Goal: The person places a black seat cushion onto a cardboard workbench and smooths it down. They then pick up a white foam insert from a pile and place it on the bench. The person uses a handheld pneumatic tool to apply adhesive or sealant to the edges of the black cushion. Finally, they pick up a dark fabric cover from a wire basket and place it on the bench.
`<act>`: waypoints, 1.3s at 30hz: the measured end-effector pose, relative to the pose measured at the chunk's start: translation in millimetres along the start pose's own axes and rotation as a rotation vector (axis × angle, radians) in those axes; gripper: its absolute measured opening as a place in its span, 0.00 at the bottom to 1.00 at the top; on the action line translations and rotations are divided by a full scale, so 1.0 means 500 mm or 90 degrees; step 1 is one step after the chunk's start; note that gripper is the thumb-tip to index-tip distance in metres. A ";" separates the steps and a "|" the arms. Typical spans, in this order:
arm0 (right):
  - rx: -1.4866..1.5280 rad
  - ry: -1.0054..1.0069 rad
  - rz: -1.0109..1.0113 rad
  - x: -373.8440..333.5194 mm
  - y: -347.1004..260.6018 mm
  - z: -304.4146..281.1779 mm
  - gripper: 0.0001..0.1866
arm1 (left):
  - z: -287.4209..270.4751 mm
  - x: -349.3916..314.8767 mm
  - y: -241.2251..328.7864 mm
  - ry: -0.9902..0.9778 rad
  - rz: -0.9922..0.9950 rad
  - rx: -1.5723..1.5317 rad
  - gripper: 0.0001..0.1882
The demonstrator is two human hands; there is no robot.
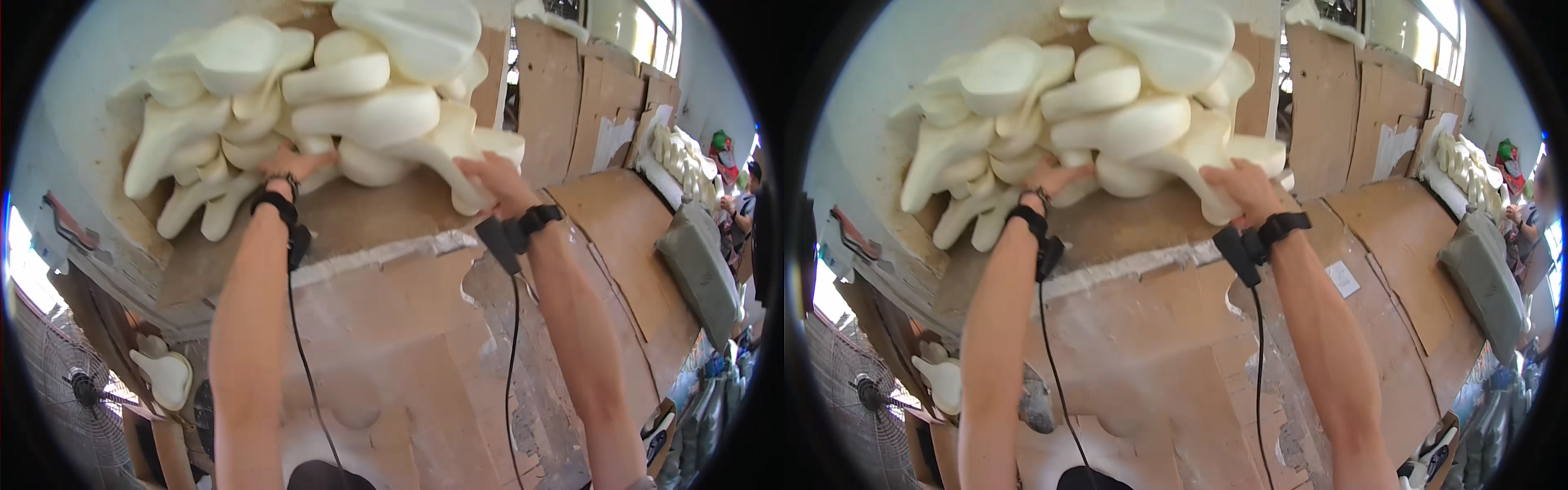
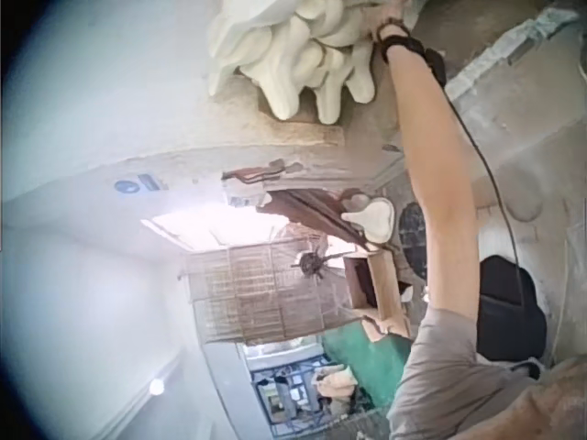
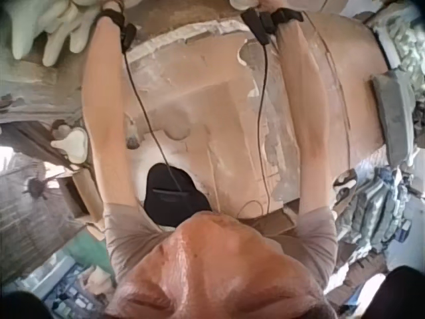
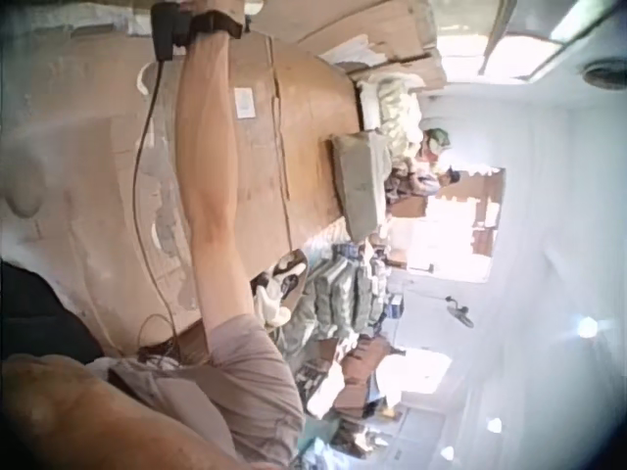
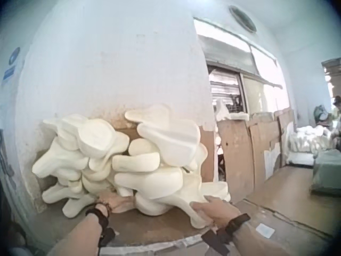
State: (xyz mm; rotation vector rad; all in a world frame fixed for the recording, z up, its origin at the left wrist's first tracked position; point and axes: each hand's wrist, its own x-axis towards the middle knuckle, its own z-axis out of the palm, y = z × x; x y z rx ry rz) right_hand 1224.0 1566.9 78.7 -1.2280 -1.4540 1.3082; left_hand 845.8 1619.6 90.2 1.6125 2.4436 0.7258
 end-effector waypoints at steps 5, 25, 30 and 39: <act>0.011 0.107 -0.032 -0.055 -0.023 0.021 0.28 | -0.020 -0.031 0.025 -0.031 0.067 0.038 0.63; -0.018 0.149 -0.160 -0.192 0.050 0.021 0.24 | -0.036 -0.133 -0.027 0.005 -0.004 -0.280 0.42; -0.006 0.172 -0.142 -0.404 0.056 0.028 0.20 | -0.080 -0.336 -0.030 0.023 0.008 -0.374 0.39; 0.019 0.239 -0.023 -0.847 0.098 0.048 0.22 | -0.054 -0.776 -0.090 0.094 0.033 -0.496 0.36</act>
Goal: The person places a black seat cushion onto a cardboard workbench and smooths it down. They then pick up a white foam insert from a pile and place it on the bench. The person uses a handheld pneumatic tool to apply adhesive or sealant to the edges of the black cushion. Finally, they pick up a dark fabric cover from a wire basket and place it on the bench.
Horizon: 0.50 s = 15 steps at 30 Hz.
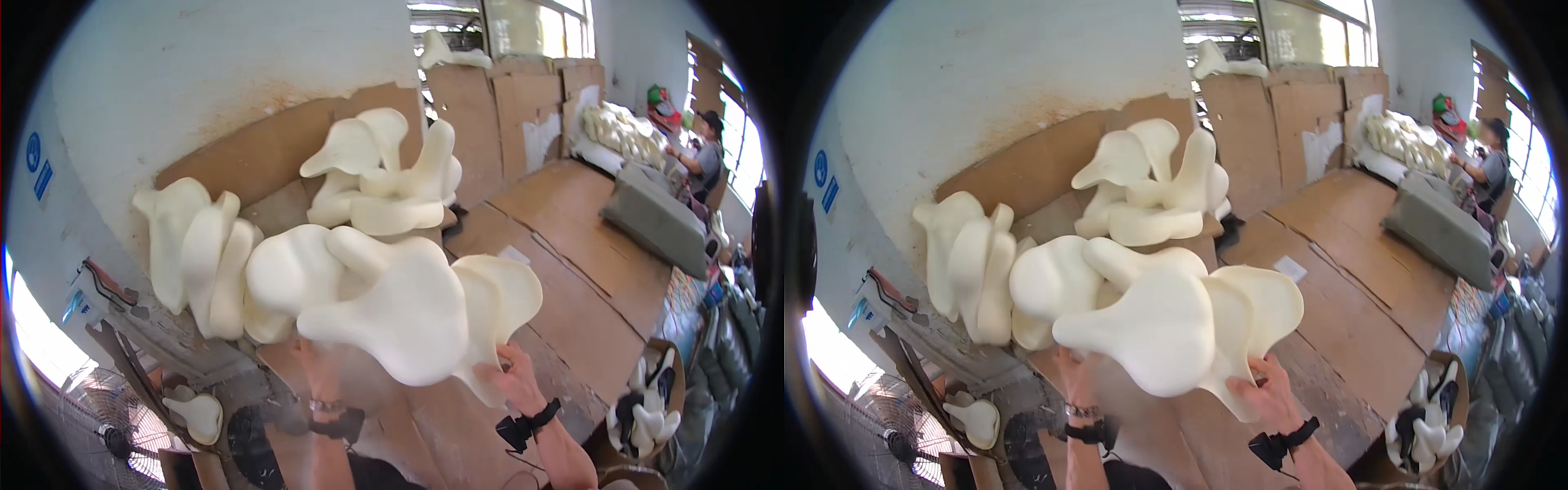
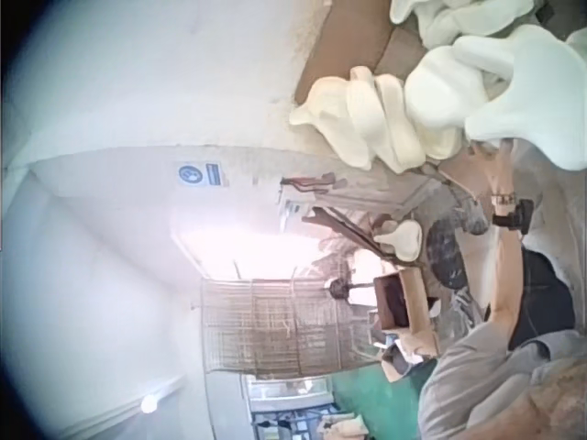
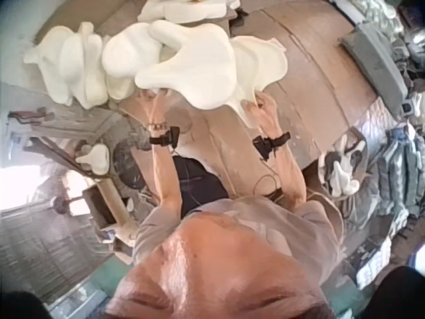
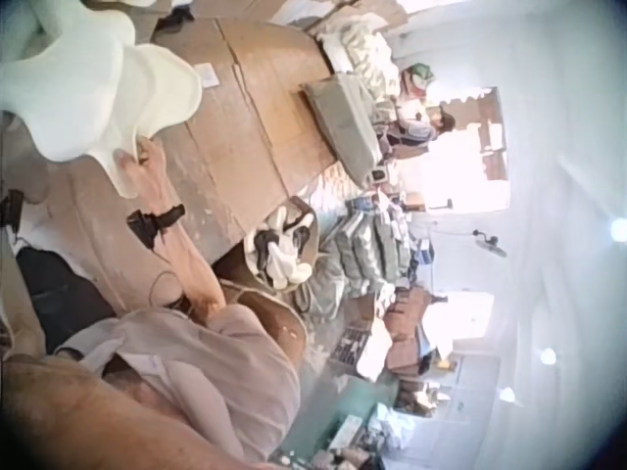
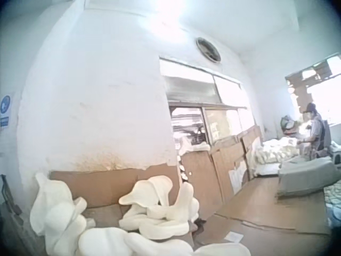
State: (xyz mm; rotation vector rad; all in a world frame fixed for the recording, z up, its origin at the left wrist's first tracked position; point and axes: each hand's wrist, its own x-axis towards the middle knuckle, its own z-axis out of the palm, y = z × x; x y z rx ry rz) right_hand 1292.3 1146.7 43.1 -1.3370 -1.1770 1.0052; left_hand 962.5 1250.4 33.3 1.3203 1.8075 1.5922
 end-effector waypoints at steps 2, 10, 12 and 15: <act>-0.005 0.027 0.047 -0.117 0.031 -0.042 0.20 | -0.010 -0.122 0.016 -0.009 0.033 0.073 0.36; 0.042 0.114 0.238 -0.560 0.166 -0.225 0.18 | -0.044 -0.587 0.082 -0.423 0.004 -0.076 0.32; 0.068 0.165 0.306 -0.662 0.178 -0.270 0.18 | -0.048 -0.675 0.064 -0.478 0.033 0.009 0.34; 0.016 0.232 0.321 -0.814 0.216 -0.345 0.18 | -0.041 -0.785 0.094 -0.554 0.107 0.021 0.35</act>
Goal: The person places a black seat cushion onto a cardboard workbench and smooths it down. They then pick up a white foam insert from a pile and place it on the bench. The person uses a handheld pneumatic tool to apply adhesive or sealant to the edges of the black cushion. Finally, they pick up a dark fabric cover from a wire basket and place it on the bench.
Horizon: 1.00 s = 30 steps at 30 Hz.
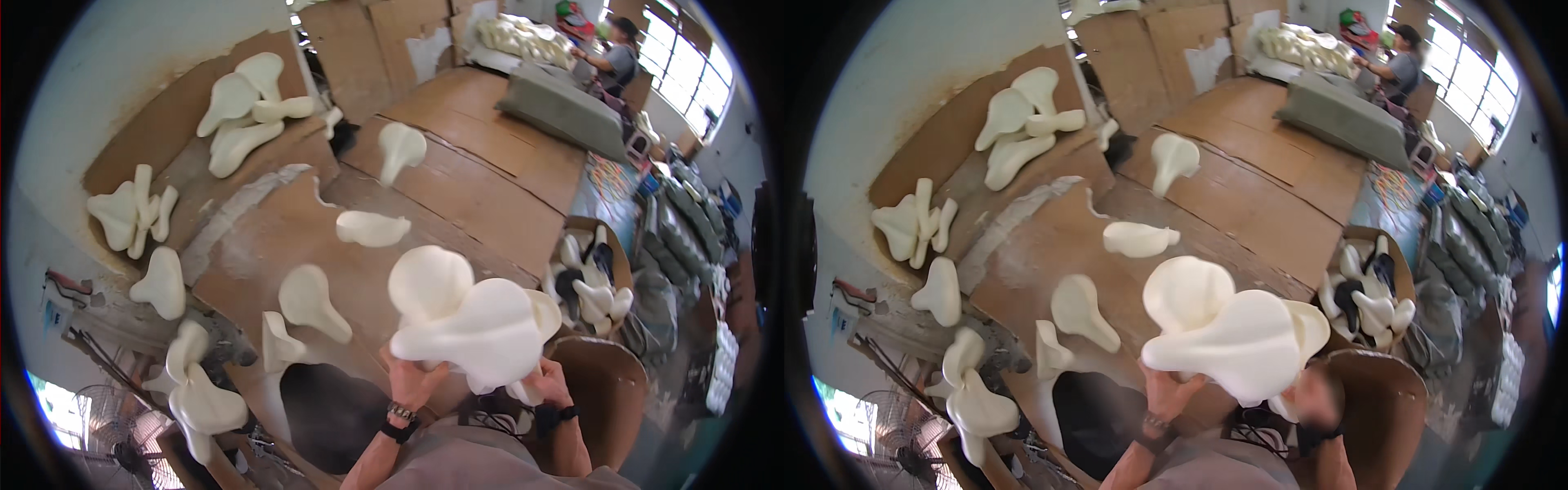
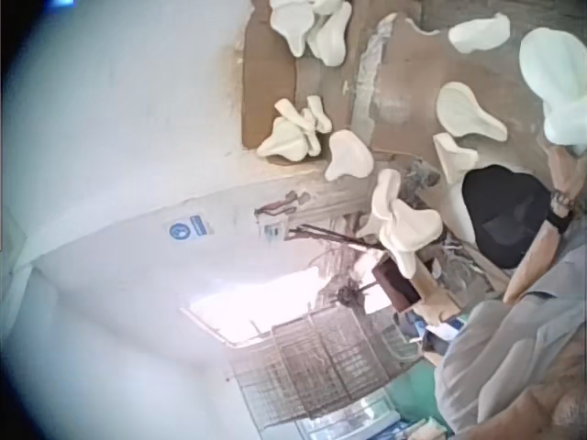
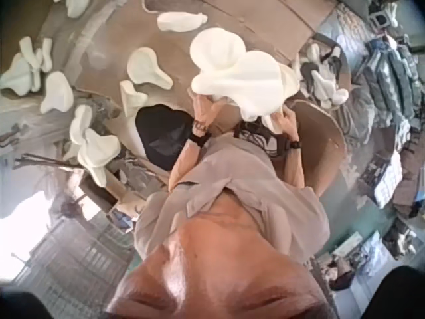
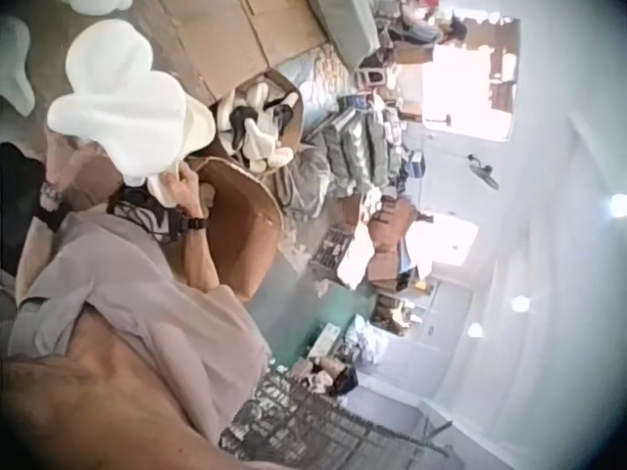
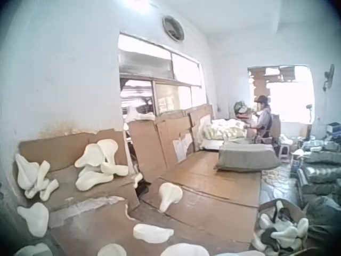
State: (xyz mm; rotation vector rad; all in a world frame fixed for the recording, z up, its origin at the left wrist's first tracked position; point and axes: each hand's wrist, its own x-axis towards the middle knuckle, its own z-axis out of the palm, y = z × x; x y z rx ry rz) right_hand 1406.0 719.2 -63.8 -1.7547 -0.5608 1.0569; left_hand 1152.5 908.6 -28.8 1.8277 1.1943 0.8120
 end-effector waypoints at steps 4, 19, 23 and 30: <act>0.221 0.150 -0.016 -0.154 0.083 -0.130 0.14 | 0.133 -0.064 0.102 -0.152 0.108 -0.047 0.39; -0.428 0.136 0.193 -0.289 0.560 -0.226 0.14 | 0.085 -0.100 0.040 -0.276 0.143 0.026 0.26; -0.421 0.129 -0.120 -0.063 0.281 -0.100 0.19 | -0.162 -0.198 -0.171 0.244 -0.073 0.172 0.20; -0.701 0.045 0.015 0.354 0.428 -0.068 0.45 | -0.306 -0.458 -0.393 0.607 -0.384 0.430 0.41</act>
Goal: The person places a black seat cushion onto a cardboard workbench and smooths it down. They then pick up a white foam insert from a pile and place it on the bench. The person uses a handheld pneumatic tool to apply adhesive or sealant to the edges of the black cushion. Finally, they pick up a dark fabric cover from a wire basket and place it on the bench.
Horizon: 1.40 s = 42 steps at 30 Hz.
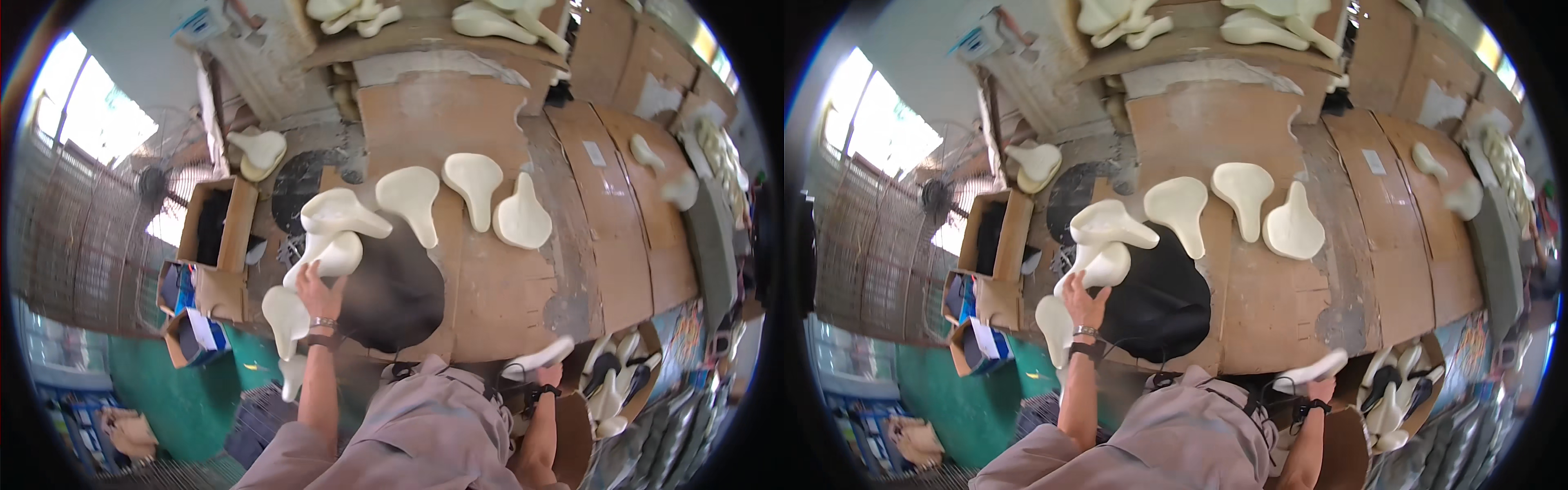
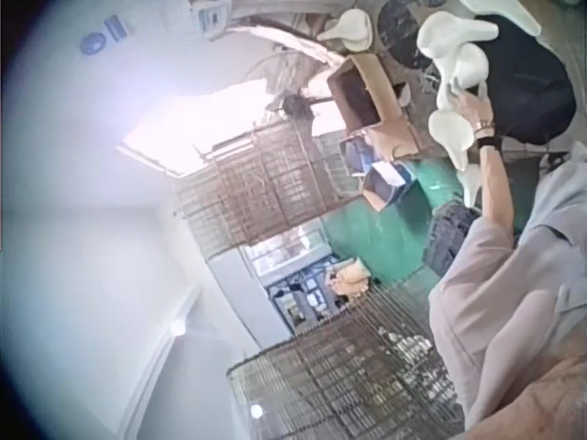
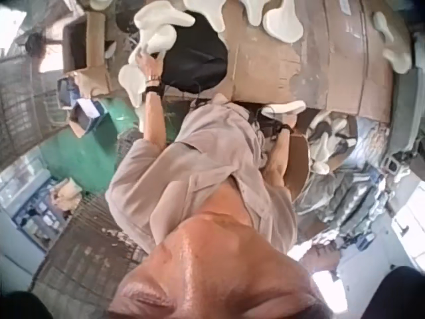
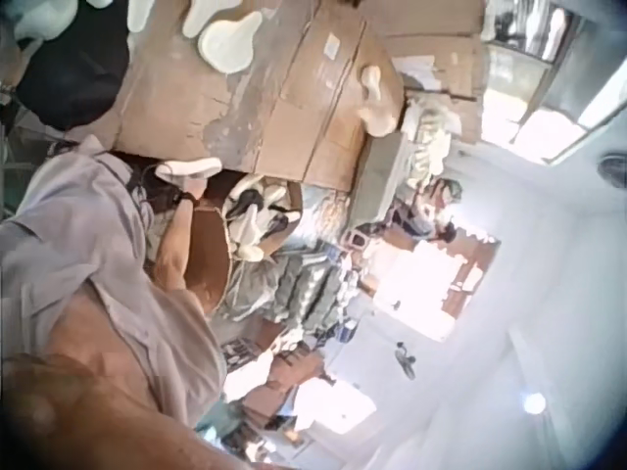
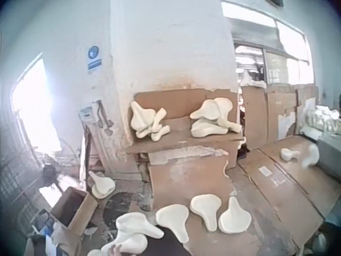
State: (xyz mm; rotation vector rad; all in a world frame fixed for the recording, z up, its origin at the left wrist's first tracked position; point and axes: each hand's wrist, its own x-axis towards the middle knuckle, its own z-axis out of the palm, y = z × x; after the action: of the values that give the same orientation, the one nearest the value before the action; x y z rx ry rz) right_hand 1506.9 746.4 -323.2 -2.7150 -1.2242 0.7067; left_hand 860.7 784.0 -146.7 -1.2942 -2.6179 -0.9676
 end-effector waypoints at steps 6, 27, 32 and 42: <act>0.194 -0.140 -0.011 0.041 0.018 0.025 0.17 | -0.047 -0.022 -0.179 0.011 -0.053 0.217 0.51; 0.428 0.028 -0.340 0.106 -0.264 -0.431 0.18 | -0.330 -0.013 0.007 -0.463 -0.305 -0.360 0.33; 0.521 -0.152 -0.408 0.285 -0.601 -0.383 0.19 | -0.166 0.109 0.133 -0.364 -0.141 -0.212 0.33; 0.488 -0.481 -0.237 0.471 -0.741 -0.159 0.26 | 0.146 0.219 0.070 -0.399 0.033 0.176 0.54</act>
State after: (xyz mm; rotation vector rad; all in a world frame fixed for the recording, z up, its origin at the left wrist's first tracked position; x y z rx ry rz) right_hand 1421.5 1177.4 -246.4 -1.5725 -1.1506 1.7648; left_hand 831.2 917.0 -152.3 -1.7959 -2.9697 -0.1779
